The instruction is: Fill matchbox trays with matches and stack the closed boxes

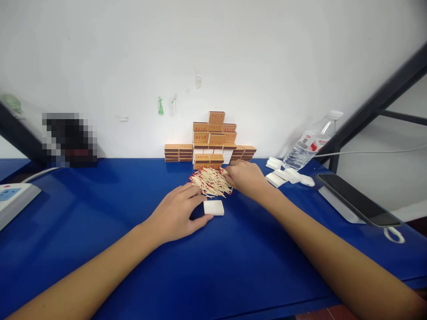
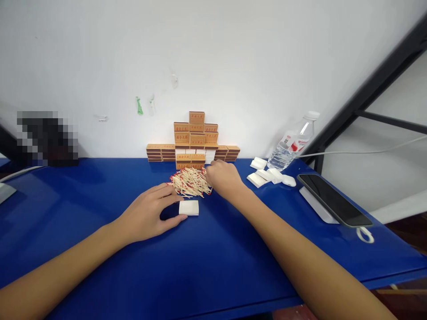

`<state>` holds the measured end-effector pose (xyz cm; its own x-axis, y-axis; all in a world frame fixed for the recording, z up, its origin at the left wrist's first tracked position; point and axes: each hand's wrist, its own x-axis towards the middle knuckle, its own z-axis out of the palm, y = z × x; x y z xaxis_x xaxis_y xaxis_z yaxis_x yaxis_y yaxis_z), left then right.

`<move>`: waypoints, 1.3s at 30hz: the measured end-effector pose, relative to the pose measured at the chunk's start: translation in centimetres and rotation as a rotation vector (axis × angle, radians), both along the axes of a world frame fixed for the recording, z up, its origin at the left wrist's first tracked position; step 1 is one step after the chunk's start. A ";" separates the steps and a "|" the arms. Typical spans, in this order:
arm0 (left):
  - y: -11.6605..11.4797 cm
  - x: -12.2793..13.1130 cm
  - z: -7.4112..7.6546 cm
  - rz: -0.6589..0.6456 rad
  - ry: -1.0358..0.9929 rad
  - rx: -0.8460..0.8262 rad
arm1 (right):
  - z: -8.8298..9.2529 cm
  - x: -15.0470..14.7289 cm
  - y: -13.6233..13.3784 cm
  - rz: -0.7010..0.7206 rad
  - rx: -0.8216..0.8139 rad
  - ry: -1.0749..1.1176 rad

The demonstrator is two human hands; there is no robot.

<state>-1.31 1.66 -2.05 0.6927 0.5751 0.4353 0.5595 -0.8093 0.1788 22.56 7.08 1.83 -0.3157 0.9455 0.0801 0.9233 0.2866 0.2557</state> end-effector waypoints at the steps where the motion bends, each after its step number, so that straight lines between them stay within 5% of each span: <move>1: 0.0 0.0 0.0 -0.001 -0.005 0.001 | 0.0 0.2 0.1 0.005 0.004 0.005; 7: 0.1 -0.1 0.0 -0.006 -0.044 -0.005 | -0.1 2.2 0.1 0.063 0.029 0.076; 17: 0.1 -0.1 0.0 -0.002 -0.075 -0.019 | -0.4 3.9 -0.7 0.271 0.026 0.499; 25: 0.3 -0.1 0.0 0.027 -0.095 -0.063 | -0.3 1.8 -3.1 0.312 -0.262 1.004; 31: 0.3 -0.2 0.0 0.052 -0.104 -0.113 | -1.1 0.7 -4.0 0.406 -0.416 0.968; 39: 0.3 -0.2 -0.1 0.043 -0.132 -0.107 | -1.3 1.1 -4.2 0.532 -0.302 0.806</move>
